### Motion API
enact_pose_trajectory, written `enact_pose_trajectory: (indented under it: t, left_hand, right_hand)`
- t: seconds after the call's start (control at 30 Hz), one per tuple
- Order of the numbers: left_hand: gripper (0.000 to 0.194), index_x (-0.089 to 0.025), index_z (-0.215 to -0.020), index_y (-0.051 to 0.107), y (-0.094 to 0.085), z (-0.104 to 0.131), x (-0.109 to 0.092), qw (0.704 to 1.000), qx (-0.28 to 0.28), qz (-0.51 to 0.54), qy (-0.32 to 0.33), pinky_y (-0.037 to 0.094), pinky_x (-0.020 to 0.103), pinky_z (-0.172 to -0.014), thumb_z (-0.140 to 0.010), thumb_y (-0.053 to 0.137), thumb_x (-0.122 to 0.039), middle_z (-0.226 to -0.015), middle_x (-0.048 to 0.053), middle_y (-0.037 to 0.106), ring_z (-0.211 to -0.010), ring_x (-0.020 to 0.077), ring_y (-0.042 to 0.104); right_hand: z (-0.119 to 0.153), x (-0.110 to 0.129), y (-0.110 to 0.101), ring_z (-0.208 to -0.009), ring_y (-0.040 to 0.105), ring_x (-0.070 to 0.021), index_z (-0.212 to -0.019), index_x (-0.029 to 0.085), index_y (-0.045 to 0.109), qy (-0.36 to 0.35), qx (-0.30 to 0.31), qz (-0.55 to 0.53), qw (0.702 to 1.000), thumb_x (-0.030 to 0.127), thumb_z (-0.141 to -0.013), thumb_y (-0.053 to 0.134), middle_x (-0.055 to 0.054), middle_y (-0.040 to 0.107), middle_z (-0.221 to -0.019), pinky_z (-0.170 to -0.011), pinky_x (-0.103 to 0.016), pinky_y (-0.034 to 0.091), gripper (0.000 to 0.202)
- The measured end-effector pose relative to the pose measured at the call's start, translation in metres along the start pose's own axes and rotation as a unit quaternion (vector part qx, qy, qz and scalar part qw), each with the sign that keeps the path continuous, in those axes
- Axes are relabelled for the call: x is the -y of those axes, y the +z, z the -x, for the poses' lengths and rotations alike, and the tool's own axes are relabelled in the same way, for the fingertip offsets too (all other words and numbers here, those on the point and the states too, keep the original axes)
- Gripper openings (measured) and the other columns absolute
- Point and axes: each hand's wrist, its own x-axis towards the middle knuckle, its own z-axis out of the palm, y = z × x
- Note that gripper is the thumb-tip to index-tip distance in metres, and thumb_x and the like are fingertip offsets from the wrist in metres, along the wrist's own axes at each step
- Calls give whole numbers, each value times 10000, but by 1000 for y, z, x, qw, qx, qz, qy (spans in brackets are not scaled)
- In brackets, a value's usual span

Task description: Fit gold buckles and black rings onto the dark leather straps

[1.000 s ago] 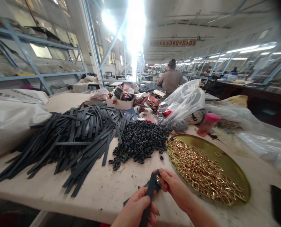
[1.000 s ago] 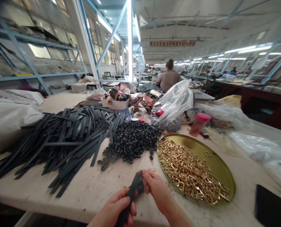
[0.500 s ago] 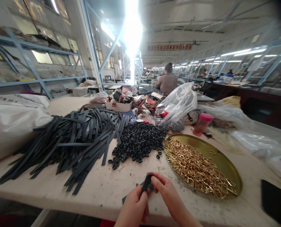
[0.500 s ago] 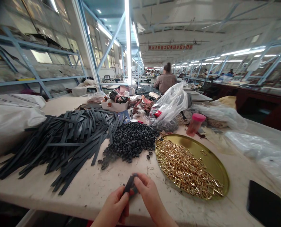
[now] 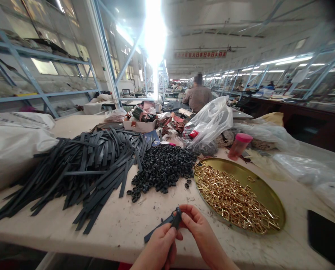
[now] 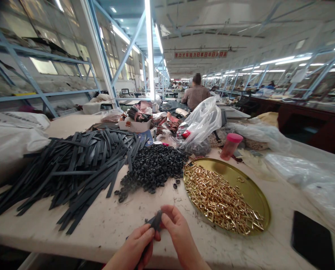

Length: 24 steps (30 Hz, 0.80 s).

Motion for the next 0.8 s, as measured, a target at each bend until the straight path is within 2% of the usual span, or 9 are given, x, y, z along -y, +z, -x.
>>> enact_pose_trajectory:
  t: [0.2,0.3,0.4,0.57,0.67,0.7,0.73,0.77,0.8]
  left_hand:
    - [188,-189,-659,485,-9,3,-13,995,10,-98,20,181,166,-309,-759,347,-269,-320,-106,297,-278,69,245]
    - [204,-182,-700,511,-9,5,-16,993,15,-117,30,208,175,-326,-778,353,-285,-353,-99,320,-300,77,272]
    - [275,-180,-985,538,-7,8,-14,989,-1,-137,47,293,194,-372,-795,394,-317,-436,-72,466,-333,101,378]
    - [535,-178,-1261,408,-6,1,-6,984,-89,-90,125,418,271,-771,-780,490,-395,-931,80,674,-860,222,604]
    - [456,-202,-1182,495,-12,-8,-8,981,-65,-116,139,361,273,-878,-800,454,-448,-1109,77,615,-1019,229,541]
    - [399,-208,-1088,554,-14,-11,-10,981,-60,-125,136,384,261,-829,-804,442,-464,-1028,63,639,-949,218,561]
    - [358,-208,-970,591,-15,-13,-11,981,-63,-127,130,406,243,-741,-803,433,-483,-888,42,651,-831,197,574]
    - [350,-204,-862,590,-17,-15,-12,983,-72,-119,122,402,225,-635,-800,422,-506,-724,13,616,-691,168,553]
    - [364,-202,-787,562,-17,-17,-13,985,-81,-104,110,364,210,-533,-796,410,-533,-581,-24,531,-562,138,491]
  right_hand:
    - [6,-6,-15,-882,620,-248,-895,234,675,-111,31,212,970,429,-750,578,-64,702,-916,-831,-380,459,261]
    - [5,-5,-20,-845,632,-235,-883,225,648,-101,36,177,978,410,-757,584,-60,702,-882,-789,-365,479,232]
    - [1,-7,-22,-824,646,-234,-931,207,579,-57,9,73,996,416,-708,644,-57,707,-835,-797,-384,473,313]
    - [8,-23,-5,-903,637,-240,-1128,225,432,-19,32,-27,999,416,-679,675,-62,705,-904,-839,-395,457,545]
    - [2,-15,-6,-874,640,-220,-1216,224,365,-88,38,116,989,414,-772,559,-56,696,-903,-780,-353,487,521]
    - [-5,-6,-13,-850,640,-207,-1219,211,379,-120,30,224,967,389,-811,503,-57,690,-893,-766,-333,489,463]
    - [-17,6,-22,-832,634,-191,-1154,196,458,-147,6,372,917,354,-847,443,-62,676,-905,-744,-299,488,346]
    - [-31,19,-33,-839,621,-179,-1044,208,537,-156,-35,534,830,324,-874,386,-54,660,-915,-738,-279,480,255]
    - [-48,31,-46,-870,603,-202,-976,186,574,-152,-64,584,795,280,-870,392,-83,639,-943,-768,-309,460,231]
